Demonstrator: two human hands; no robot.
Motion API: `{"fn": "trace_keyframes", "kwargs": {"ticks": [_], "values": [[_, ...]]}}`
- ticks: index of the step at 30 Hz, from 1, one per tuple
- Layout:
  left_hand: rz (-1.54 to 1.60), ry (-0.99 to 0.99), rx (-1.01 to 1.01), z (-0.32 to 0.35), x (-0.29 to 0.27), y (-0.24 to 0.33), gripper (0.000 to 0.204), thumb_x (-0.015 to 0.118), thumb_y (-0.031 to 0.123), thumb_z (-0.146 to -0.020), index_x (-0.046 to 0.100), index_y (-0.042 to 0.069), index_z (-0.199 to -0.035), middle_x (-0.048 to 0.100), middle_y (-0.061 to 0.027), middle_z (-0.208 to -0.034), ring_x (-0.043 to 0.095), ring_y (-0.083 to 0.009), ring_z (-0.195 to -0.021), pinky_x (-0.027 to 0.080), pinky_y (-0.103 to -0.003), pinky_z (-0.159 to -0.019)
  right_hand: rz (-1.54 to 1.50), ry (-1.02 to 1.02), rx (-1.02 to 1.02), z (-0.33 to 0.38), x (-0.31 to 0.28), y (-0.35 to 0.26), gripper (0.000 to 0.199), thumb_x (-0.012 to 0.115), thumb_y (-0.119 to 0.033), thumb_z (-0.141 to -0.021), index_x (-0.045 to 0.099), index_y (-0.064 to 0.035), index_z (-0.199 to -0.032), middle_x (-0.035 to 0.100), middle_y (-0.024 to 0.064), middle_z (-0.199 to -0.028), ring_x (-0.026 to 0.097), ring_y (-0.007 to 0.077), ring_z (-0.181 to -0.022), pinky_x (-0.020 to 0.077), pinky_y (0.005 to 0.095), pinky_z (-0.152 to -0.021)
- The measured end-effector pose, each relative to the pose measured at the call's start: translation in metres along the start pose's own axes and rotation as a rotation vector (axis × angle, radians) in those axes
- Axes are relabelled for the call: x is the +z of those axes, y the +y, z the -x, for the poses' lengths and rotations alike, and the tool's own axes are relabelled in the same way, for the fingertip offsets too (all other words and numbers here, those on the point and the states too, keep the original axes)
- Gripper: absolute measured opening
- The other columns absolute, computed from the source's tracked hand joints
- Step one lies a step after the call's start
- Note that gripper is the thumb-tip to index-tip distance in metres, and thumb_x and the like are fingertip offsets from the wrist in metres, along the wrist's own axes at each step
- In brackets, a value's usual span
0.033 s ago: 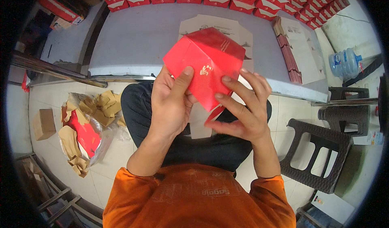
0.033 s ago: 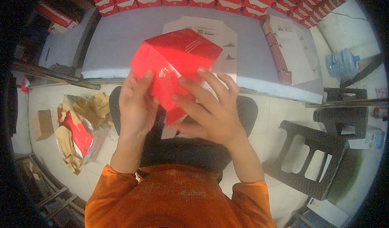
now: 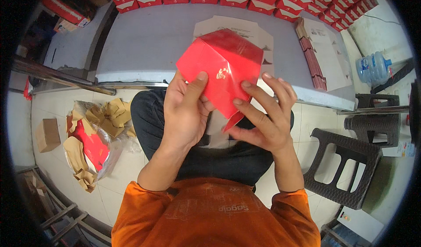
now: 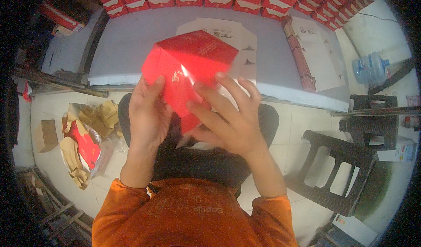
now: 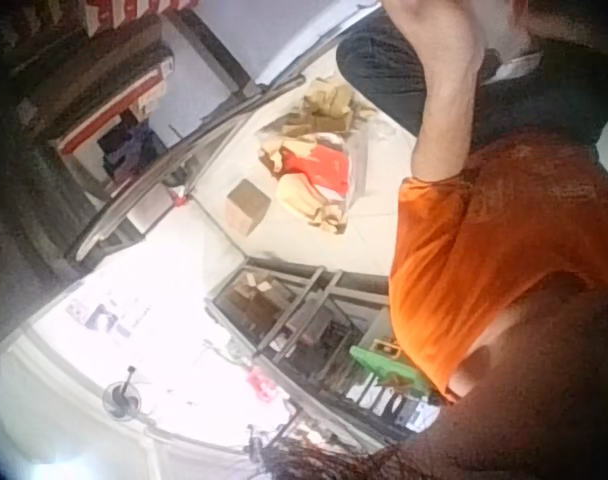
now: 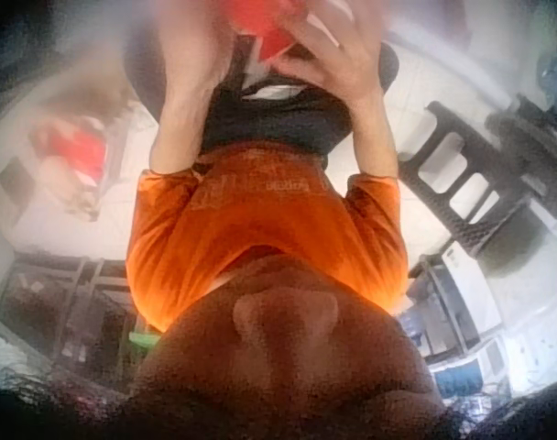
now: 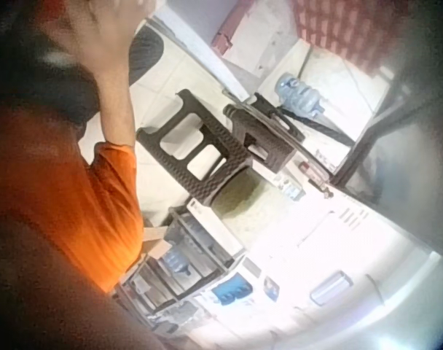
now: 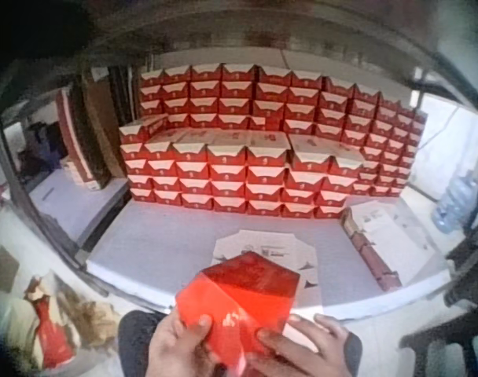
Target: The person assembles small red and white cardboard boxes by folding flat sheets and inserting red inserts. They repeatedly pick up a flat sheet, fold it into a box shape, insert a red piece, and place the finished box on a nearby stack.
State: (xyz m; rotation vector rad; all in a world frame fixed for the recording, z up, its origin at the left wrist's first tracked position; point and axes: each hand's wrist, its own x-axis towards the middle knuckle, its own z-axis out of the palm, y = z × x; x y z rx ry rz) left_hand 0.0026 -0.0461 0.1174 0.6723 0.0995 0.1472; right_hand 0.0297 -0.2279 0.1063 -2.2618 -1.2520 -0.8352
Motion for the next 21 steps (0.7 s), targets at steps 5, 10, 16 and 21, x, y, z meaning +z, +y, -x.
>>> {"fn": "trace_keyframes", "kwargs": {"ticks": [5, 10, 16, 21], "values": [[-0.317, -0.129, 0.031, 0.0, -0.009, 0.0, 0.027, 0.047, 0.004, -0.099, 0.044, -0.004, -0.124, 0.06, -0.0179, -0.12, 0.065, -0.025, -0.107, 0.06, -0.035, -0.082, 0.085, -0.105, 0.099, -0.014, -0.019, -0.003, 0.056, 0.066, -0.059, -0.075, 0.07, -0.0151, -0.108, 0.059, 0.0092, -0.128, 0.043, 0.0345, -0.128, 0.0308, 0.053, -0.103], [-0.414, 0.027, -0.008, 0.005, -0.003, -0.018, 0.029, 0.057, 0.01, -0.095, 0.052, 0.002, -0.123, 0.066, -0.0066, -0.105, 0.065, -0.0137, -0.094, 0.055, -0.027, -0.076, 0.136, -0.222, 0.119, -0.012, -0.012, -0.004, 0.04, 0.071, -0.042, -0.075, 0.068, -0.0144, -0.103, 0.05, 0.0062, -0.14, 0.036, 0.0326, -0.134, 0.0261, 0.0582, -0.105], [-0.613, -0.149, -0.161, -0.018, -0.032, -0.03, 0.021, 0.065, 0.015, -0.092, 0.065, -0.001, -0.106, 0.068, -0.0038, -0.096, 0.063, -0.007, -0.087, 0.052, -0.024, -0.07, -0.497, -0.223, 0.615, -0.009, 0.005, 0.024, 0.015, 0.077, -0.007, -0.075, 0.066, -0.0053, -0.086, 0.061, 0.0138, -0.112, 0.057, 0.0316, -0.115, 0.0441, 0.0404, -0.096], [-0.785, 0.032, -0.175, -0.041, -0.038, -0.037, 0.017, 0.068, 0.011, -0.088, 0.068, -0.003, -0.098, 0.069, -0.0042, -0.088, 0.062, -0.0061, -0.077, 0.051, -0.025, -0.067, -0.628, -0.091, 0.496, 0.011, 0.02, 0.044, 0.047, 0.069, -0.004, -0.074, 0.062, -0.0112, -0.12, 0.058, 0.0157, -0.123, 0.053, 0.0358, -0.116, 0.0423, 0.0444, -0.099]]}}
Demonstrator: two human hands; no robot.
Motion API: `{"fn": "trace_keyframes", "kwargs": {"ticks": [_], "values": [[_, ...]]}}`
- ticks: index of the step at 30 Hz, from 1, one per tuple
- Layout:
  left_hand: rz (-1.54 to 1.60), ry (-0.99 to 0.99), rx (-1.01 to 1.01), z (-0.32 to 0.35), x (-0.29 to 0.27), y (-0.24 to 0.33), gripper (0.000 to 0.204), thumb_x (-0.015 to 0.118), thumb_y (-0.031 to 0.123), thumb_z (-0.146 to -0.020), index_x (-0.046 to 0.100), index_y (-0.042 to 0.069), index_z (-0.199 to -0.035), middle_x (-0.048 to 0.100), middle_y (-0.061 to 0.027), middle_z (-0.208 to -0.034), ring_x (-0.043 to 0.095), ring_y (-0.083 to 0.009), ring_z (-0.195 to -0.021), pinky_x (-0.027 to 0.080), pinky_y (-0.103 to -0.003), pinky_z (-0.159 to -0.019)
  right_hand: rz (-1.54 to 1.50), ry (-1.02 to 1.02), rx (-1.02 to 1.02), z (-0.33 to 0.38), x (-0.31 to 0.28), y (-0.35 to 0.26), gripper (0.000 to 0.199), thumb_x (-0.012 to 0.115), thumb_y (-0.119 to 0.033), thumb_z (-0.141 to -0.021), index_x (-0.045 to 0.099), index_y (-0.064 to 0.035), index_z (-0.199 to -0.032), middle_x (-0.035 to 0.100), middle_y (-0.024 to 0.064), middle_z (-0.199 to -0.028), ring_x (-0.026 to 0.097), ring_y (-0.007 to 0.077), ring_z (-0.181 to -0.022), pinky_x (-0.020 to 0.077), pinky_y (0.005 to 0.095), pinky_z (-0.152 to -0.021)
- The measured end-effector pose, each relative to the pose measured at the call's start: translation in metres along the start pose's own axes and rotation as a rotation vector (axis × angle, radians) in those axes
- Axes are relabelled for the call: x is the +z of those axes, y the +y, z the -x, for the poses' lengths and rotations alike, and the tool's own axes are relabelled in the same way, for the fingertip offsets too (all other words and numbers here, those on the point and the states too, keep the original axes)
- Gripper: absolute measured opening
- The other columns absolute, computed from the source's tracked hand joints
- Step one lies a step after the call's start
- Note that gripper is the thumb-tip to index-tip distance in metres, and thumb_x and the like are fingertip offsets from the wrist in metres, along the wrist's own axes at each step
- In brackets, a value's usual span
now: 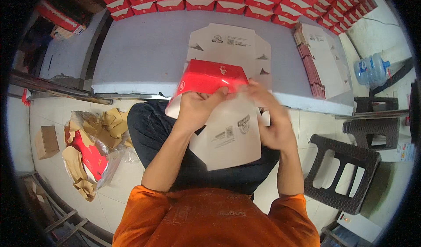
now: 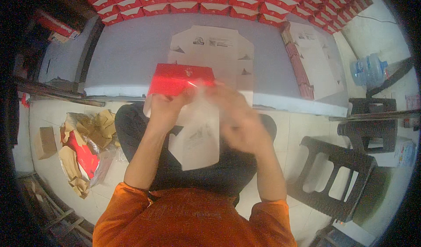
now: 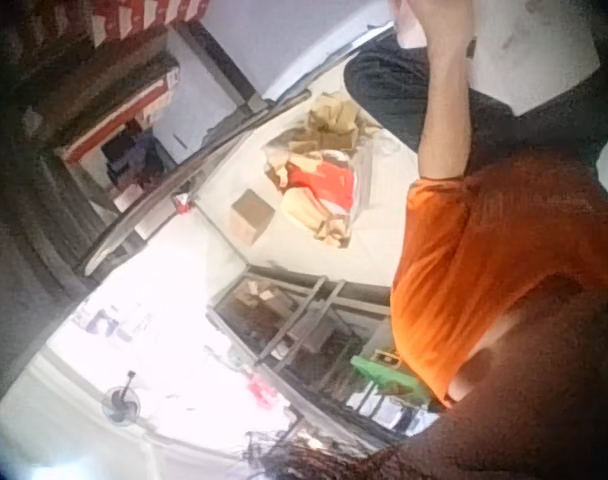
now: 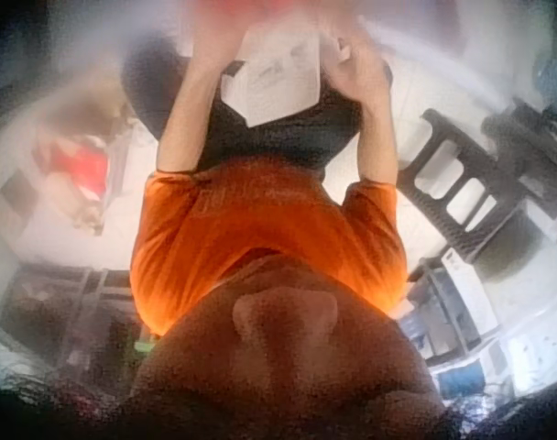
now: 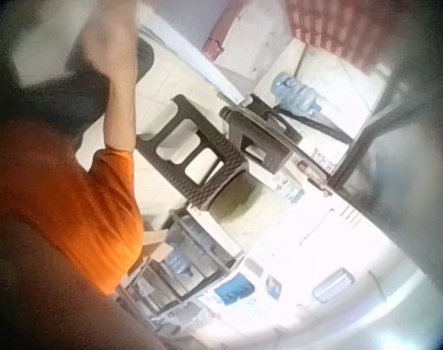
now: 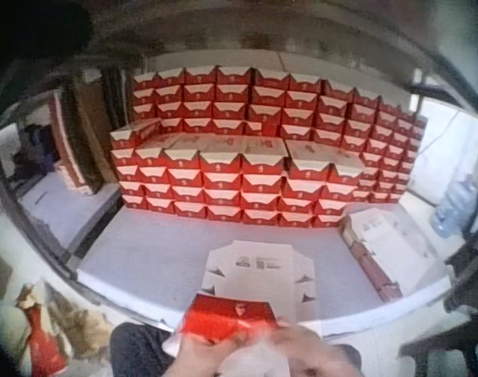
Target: The person assembles small red and white cardboard boxes by folding flat sheets and inserting red inserts. They repeatedly pick up a flat sheet, fold it into a box shape, insert a red piece, and place the finished box on a nearby stack.
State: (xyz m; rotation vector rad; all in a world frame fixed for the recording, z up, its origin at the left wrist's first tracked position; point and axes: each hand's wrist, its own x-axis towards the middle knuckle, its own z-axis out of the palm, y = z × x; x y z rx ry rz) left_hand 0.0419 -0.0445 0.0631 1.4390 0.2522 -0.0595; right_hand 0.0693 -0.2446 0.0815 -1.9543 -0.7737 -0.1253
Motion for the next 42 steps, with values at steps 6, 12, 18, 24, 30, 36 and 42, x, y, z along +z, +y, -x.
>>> {"fn": "trace_keyframes", "kwargs": {"ticks": [6, 12, 18, 24, 30, 36, 42], "values": [[-0.422, -0.269, 0.432, 0.014, -0.011, -0.019, 0.031, 0.073, 0.014, -0.082, 0.064, 0.006, -0.111, 0.068, -0.0085, -0.099, 0.065, -0.0169, -0.088, 0.052, -0.032, -0.075, 0.317, -0.239, -0.118, -0.022, -0.005, -0.023, 0.091, 0.083, -0.014, -0.054, 0.048, -0.0101, -0.138, 0.051, 0.0166, -0.13, 0.049, 0.0381, -0.121, 0.0398, 0.0446, -0.102], [0.091, -0.973, 0.543, 0.026, -0.097, 0.01, 0.09, 0.072, 0.044, -0.079, 0.03, -0.002, -0.145, 0.038, -0.0228, -0.146, 0.037, -0.0306, -0.137, 0.029, -0.042, -0.112, -0.062, -0.068, 0.106, 0.003, 0.004, -0.012, 0.067, 0.077, -0.021, -0.075, 0.049, -0.0074, -0.134, 0.052, 0.0176, -0.129, 0.054, 0.0319, -0.117, 0.0444, 0.0423, -0.099], [0.845, -0.366, 0.117, 0.067, -0.099, -0.039, 0.121, 0.079, 0.063, -0.06, 0.022, 0.001, -0.147, 0.038, -0.0227, -0.144, 0.04, -0.0303, -0.134, 0.035, -0.044, -0.107, -0.554, 0.086, 0.629, 0.034, 0.039, 0.006, 0.033, 0.062, -0.02, -0.091, 0.058, -0.0018, -0.119, 0.063, 0.0124, -0.108, 0.059, 0.0233, -0.102, 0.0453, 0.0378, -0.092], [0.28, -0.53, 0.174, 0.055, -0.031, 0.007, 0.102, 0.076, 0.036, -0.062, 0.028, -0.001, -0.144, 0.047, -0.0151, -0.131, 0.047, -0.0243, -0.123, 0.035, -0.033, -0.104, 0.074, 0.313, -0.191, 0.007, 0.051, -0.043, 0.042, 0.053, -0.049, -0.091, 0.07, -0.0103, -0.097, 0.054, 0.0205, -0.116, 0.049, 0.0354, -0.108, 0.0348, 0.0456, -0.098], [0.162, -0.397, 0.349, 0.054, -0.034, 0.001, 0.105, 0.075, 0.036, -0.062, 0.027, -0.004, -0.147, 0.036, -0.0174, -0.146, 0.038, -0.0285, -0.133, 0.025, -0.037, -0.112, 0.286, 0.371, -0.264, 0.024, 0.05, -0.033, 0.058, 0.041, -0.06, -0.092, 0.073, -0.012, -0.091, 0.055, 0.0159, -0.106, 0.05, 0.0326, -0.103, 0.0353, 0.0491, -0.099], [0.194, -0.785, 0.163, 0.045, -0.043, 0.002, 0.11, 0.075, 0.033, -0.061, 0.022, -0.004, -0.15, 0.036, -0.0204, -0.147, 0.04, -0.0272, -0.133, 0.025, -0.034, -0.112, -0.046, 0.305, 0.019, 0.029, 0.059, -0.03, 0.063, 0.033, -0.053, -0.1, 0.063, 0.0022, -0.103, 0.052, 0.0145, -0.109, 0.05, 0.0234, -0.101, 0.0352, 0.0439, -0.103], [0.989, -0.556, 0.555, 0.018, -0.061, -0.021, 0.1, 0.079, 0.054, -0.062, 0.034, 0.003, -0.135, 0.046, -0.0216, -0.136, 0.048, -0.031, -0.126, 0.042, -0.041, -0.103, -0.607, -0.078, 0.475, 0.05, 0.049, -0.007, 0.055, 0.075, -0.009, -0.074, 0.055, -0.001, -0.124, 0.055, 0.0127, -0.125, 0.051, 0.0209, -0.119, 0.0366, 0.0341, -0.104]]}}
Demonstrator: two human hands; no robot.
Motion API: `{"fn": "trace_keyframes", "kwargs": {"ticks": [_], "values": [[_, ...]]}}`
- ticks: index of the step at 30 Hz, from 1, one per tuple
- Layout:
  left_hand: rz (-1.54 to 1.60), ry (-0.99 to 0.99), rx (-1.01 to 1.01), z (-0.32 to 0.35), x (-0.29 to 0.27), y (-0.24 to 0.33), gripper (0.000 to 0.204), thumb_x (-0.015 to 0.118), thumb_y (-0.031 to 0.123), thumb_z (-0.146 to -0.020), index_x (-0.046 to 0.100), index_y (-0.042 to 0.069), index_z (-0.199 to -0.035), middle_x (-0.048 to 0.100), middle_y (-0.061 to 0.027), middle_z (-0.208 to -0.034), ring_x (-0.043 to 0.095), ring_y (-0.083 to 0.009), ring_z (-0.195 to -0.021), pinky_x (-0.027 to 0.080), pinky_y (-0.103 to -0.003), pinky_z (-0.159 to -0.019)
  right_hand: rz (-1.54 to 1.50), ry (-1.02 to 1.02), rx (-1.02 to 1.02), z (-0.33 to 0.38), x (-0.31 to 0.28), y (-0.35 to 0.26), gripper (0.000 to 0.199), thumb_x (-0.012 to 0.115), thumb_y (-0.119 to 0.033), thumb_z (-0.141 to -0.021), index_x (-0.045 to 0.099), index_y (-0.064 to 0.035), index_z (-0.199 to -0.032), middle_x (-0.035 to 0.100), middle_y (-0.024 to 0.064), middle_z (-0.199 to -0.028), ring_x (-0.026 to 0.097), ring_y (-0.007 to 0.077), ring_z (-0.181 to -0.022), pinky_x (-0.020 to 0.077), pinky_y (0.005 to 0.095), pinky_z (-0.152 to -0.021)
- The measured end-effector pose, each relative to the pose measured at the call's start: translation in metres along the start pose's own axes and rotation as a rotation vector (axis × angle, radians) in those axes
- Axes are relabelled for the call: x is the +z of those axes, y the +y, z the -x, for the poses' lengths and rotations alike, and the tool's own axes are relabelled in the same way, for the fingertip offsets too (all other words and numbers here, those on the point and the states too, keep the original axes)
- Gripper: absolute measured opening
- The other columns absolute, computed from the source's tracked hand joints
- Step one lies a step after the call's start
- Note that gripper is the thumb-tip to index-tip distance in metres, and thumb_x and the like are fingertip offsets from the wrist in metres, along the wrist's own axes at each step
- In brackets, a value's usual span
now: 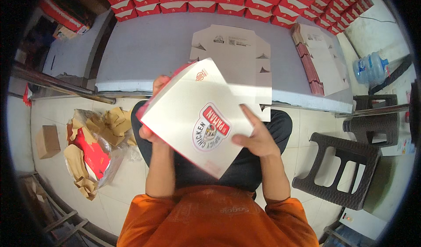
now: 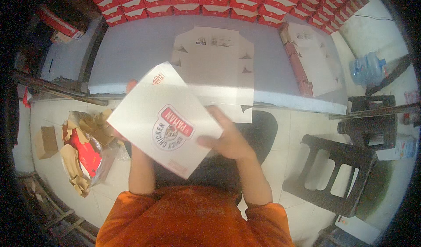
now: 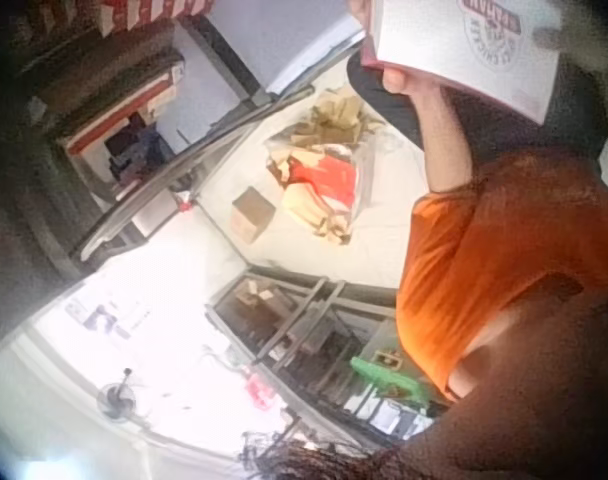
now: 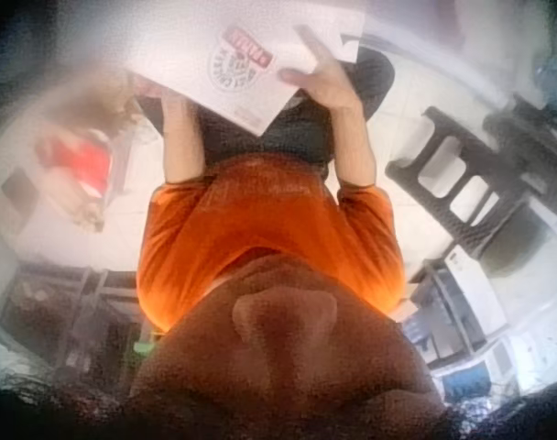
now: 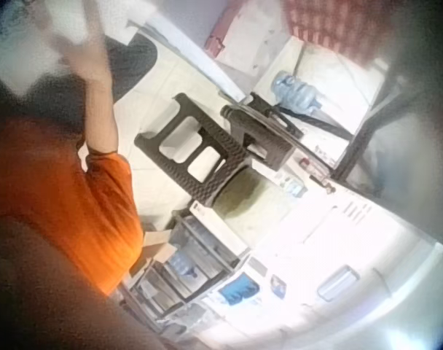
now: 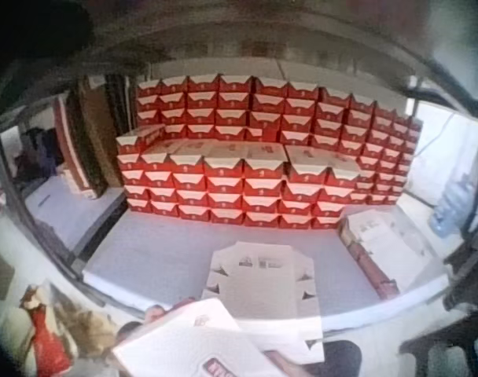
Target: The person assembles small red and white cardboard boxes by folding flat sheets and inserting red inserts. They repeatedly pick up a flat sheet, fold it into a box shape, insert a red piece, and place the finished box on a nearby stack.
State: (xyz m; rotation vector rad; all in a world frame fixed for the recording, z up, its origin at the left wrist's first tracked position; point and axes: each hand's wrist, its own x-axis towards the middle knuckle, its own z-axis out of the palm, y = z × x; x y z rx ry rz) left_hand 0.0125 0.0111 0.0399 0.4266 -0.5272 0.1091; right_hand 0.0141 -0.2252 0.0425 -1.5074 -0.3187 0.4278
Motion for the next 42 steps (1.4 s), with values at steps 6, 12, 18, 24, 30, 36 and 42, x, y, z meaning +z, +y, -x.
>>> {"fn": "trace_keyframes", "kwargs": {"ticks": [6, 12, 18, 24, 30, 36, 42], "values": [[-1.197, 0.154, -0.39, 0.014, 0.012, -0.006, 0.073, 0.061, -0.001, -0.077, 0.031, 0.007, -0.143, 0.054, -0.0128, -0.124, 0.051, -0.0221, -0.117, 0.038, -0.035, -0.103, 0.318, 0.195, -0.551, -0.028, -0.037, 0.007, 0.033, 0.072, -0.007, -0.074, 0.063, -0.0016, -0.104, 0.055, 0.0103, -0.113, 0.052, 0.023, -0.11, 0.0396, 0.0351, -0.097], [-1.088, 0.368, -0.011, 0.018, -0.013, -0.051, 0.057, 0.059, -0.003, -0.082, 0.036, 0.003, -0.134, 0.057, -0.0086, -0.105, 0.054, -0.0144, -0.096, 0.043, -0.03, -0.091, 0.045, 0.38, -0.43, -0.037, -0.03, 0.033, 0.038, 0.047, 0.003, -0.08, 0.044, -0.0019, -0.117, 0.051, 0.0121, -0.109, 0.048, 0.0216, -0.108, 0.036, 0.0339, -0.098], [-1.066, 0.468, -0.172, -0.005, -0.021, -0.015, 0.058, 0.048, -0.005, -0.085, 0.031, 0.004, -0.14, 0.063, -0.0119, -0.101, 0.06, -0.0164, -0.093, 0.046, -0.03, -0.089, 0.536, 0.316, -0.571, -0.033, -0.005, -0.004, 0.06, 0.064, -0.03, -0.088, 0.038, -0.0085, -0.138, 0.04, 0.0231, -0.138, 0.039, 0.0327, -0.13, 0.0257, 0.0487, -0.111], [-0.668, 0.484, -0.969, -0.031, -0.041, 0.082, 0.049, 0.048, 0.023, -0.095, 0.044, -0.003, -0.136, 0.058, -0.0193, -0.118, 0.06, -0.0219, -0.103, 0.05, -0.033, -0.09, 1.423, -0.633, -0.916, -0.043, 0.042, -0.098, 0.075, 0.074, -0.073, -0.057, 0.066, -0.0296, -0.118, 0.046, 0.0073, -0.137, 0.038, 0.0434, -0.127, 0.0308, 0.0611, -0.104], [-0.133, 0.507, -0.295, 0.023, -0.077, 0.143, 0.055, 0.039, 0.043, -0.101, 0.038, 0.003, -0.14, 0.059, -0.0246, -0.123, 0.061, -0.0336, -0.113, 0.05, -0.051, -0.095, 0.833, 0.25, -0.946, -0.214, 0.108, -0.161, 0.072, 0.08, -0.012, -0.065, 0.048, -0.0011, -0.129, 0.056, 0.0219, -0.119, 0.056, 0.0372, -0.109, 0.0446, 0.0444, -0.097], [-0.588, 0.792, -0.465, 0.124, -0.042, 0.106, 0.037, 0.053, 0.032, -0.098, 0.049, 0.006, -0.125, 0.066, -0.0142, -0.099, 0.066, -0.0242, -0.09, 0.055, -0.04, -0.082, 1.503, 0.536, -1.098, -0.436, 0.134, -0.184, 0.072, 0.075, -0.022, -0.077, 0.04, -0.0096, -0.139, 0.046, 0.0192, -0.135, 0.052, 0.0382, -0.115, 0.0434, 0.0472, -0.099], [-0.719, 0.708, -0.626, 0.152, -0.015, 0.066, 0.026, 0.055, 0.014, -0.097, 0.053, 0.006, -0.122, 0.067, -0.0128, -0.1, 0.065, -0.0184, -0.092, 0.054, -0.032, -0.079, 1.595, 0.421, -0.93, -0.504, 0.123, -0.147, 0.08, 0.073, -0.039, -0.08, 0.035, -0.0109, -0.145, 0.041, 0.0178, -0.144, 0.044, 0.0407, -0.128, 0.0435, 0.0488, -0.101]]}}
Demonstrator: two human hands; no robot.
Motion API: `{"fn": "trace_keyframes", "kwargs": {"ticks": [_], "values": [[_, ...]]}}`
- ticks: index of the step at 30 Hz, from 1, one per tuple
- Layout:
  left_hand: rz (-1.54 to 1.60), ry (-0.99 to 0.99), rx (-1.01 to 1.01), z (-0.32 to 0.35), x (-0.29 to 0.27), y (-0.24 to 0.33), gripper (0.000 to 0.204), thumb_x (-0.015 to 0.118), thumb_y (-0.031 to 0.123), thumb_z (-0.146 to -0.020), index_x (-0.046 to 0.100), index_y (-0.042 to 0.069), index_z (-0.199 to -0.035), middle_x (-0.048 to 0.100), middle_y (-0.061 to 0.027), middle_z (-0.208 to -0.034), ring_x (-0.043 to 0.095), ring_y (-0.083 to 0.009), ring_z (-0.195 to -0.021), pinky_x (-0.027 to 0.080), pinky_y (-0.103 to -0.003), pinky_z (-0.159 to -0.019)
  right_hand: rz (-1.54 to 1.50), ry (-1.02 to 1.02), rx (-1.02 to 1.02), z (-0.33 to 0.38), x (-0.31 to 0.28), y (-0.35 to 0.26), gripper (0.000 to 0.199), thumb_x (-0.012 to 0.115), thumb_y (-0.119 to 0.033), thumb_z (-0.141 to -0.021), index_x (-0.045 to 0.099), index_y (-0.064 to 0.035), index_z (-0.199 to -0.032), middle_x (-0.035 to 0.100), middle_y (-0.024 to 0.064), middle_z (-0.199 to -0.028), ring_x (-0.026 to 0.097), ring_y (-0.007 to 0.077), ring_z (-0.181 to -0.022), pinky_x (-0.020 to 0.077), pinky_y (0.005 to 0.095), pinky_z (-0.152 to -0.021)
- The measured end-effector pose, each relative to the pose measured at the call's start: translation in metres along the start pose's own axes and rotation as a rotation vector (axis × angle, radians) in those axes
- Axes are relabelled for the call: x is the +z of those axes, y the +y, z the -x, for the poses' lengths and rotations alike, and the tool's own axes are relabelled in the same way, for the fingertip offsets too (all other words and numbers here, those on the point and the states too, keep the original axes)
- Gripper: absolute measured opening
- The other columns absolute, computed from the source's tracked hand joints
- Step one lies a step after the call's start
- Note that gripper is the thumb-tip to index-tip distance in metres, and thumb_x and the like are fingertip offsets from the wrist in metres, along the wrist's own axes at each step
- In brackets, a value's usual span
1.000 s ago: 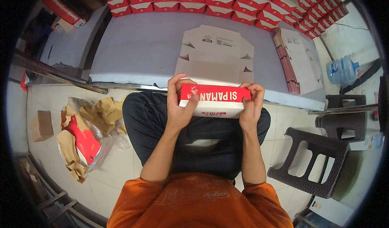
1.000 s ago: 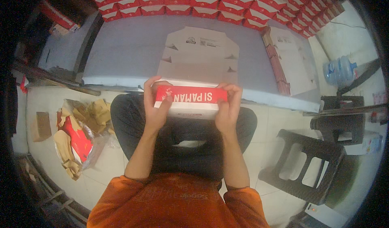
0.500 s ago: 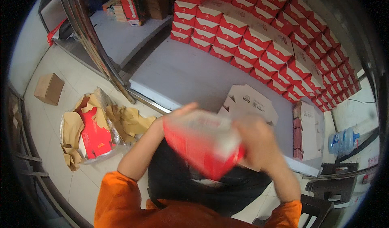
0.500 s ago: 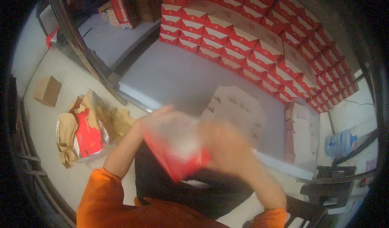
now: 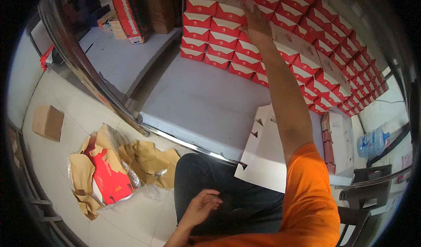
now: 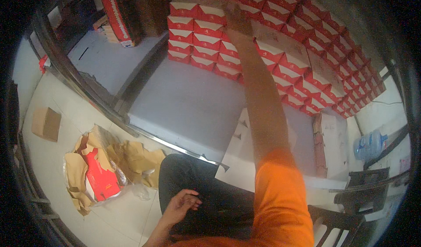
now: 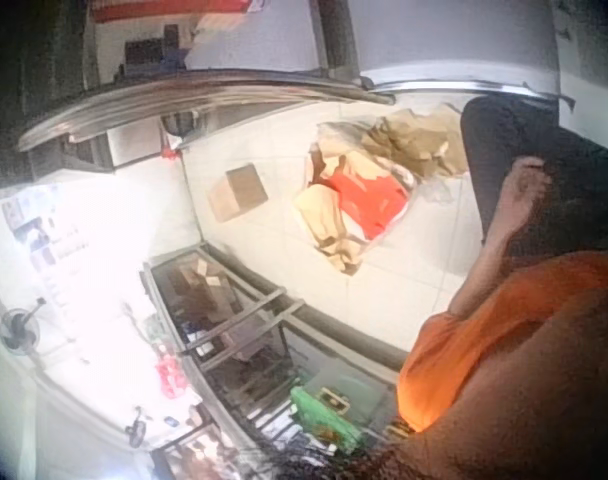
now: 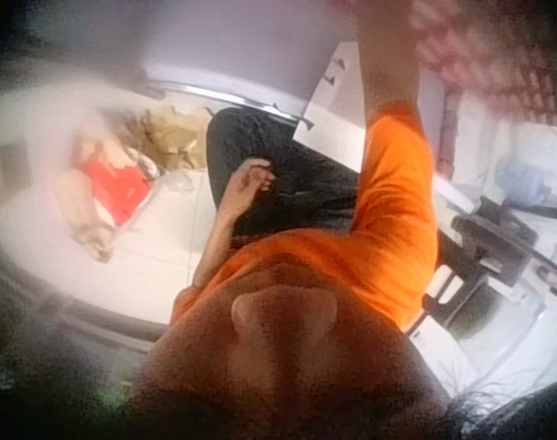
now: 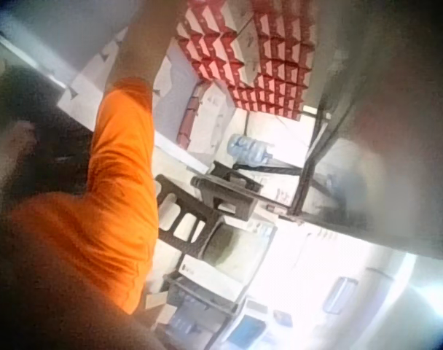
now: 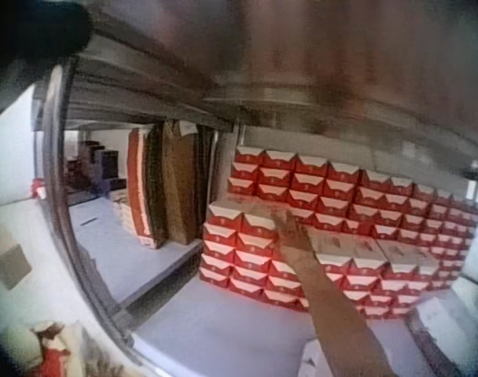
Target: The person assembles small red and white cardboard boxes by folding flat sheets and inserting red inserts. They repeatedly pick up a flat sheet, fold it into a box shape, insert a red piece, and place the finished box on a nearby stack.
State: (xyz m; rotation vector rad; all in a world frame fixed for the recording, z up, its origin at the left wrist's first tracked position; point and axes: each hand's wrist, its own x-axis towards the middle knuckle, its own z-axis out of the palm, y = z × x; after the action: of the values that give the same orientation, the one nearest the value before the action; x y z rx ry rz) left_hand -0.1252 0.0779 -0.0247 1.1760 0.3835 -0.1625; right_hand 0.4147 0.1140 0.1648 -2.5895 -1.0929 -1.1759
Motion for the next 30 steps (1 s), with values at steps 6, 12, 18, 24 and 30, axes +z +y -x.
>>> {"fn": "trace_keyframes", "kwargs": {"ticks": [6, 12, 18, 24, 30], "values": [[-0.455, -0.025, 0.313, -0.058, 0.065, 0.038, 0.023, 0.061, 0.014, -0.093, 0.058, 0.003, -0.113, 0.067, -0.0148, -0.104, 0.066, -0.0224, -0.093, 0.052, -0.035, -0.081, -0.517, 0.275, 0.129, 0.137, -0.077, 0.014, 0.065, 0.07, -0.029, -0.086, 0.042, 0.0024, -0.136, 0.043, 0.0264, -0.139, 0.047, 0.0422, -0.123, 0.0389, 0.0462, -0.103], [-0.623, 0.074, 0.662, -0.2, 0.186, 0.001, 0.028, 0.065, 0.011, -0.083, 0.054, 0.002, -0.107, 0.062, -0.0185, -0.092, 0.061, -0.0359, -0.082, 0.049, -0.046, -0.075, 0.172, -0.362, 0.78, 0.442, -0.186, 0.035, 0.06, 0.071, -0.029, -0.082, 0.05, 0.0078, -0.126, 0.057, 0.0279, -0.112, 0.055, 0.0439, -0.101, 0.0439, 0.0493, -0.088], [-1.251, 0.044, 0.322, -0.237, 0.254, -0.004, 0.072, 0.061, 0.059, -0.081, 0.053, -0.005, -0.112, 0.06, -0.0213, -0.11, 0.059, -0.0358, -0.106, 0.05, -0.045, -0.086, -0.064, -0.237, 0.825, 0.497, -0.196, 0.007, 0.055, 0.069, -0.03, -0.08, 0.056, -0.0031, -0.126, 0.054, 0.0202, -0.122, 0.049, 0.038, -0.11, 0.0368, 0.0482, -0.096], [-1.046, -0.278, 0.234, -0.248, 0.234, 0.011, 0.051, 0.054, 0.044, -0.088, 0.067, -0.005, -0.088, 0.069, -0.0213, -0.088, 0.068, -0.0324, -0.088, 0.053, -0.043, -0.08, -0.25, -0.224, 0.619, 0.513, -0.214, 0.014, 0.063, 0.074, -0.03, -0.078, 0.054, -0.0077, -0.134, 0.05, 0.0193, -0.129, 0.044, 0.0371, -0.121, 0.0337, 0.0462, -0.1], [-0.554, -0.444, 0.032, -0.227, 0.216, 0.011, 0.028, 0.053, 0.018, -0.088, 0.064, -0.006, -0.096, 0.068, -0.0166, -0.088, 0.069, -0.0256, -0.078, 0.057, -0.035, -0.066, -0.344, -0.177, 0.639, 0.509, -0.227, 0.015, 0.061, 0.075, -0.032, -0.077, 0.055, -0.0083, -0.128, 0.049, 0.021, -0.129, 0.044, 0.0359, -0.123, 0.032, 0.048, -0.102]]}}
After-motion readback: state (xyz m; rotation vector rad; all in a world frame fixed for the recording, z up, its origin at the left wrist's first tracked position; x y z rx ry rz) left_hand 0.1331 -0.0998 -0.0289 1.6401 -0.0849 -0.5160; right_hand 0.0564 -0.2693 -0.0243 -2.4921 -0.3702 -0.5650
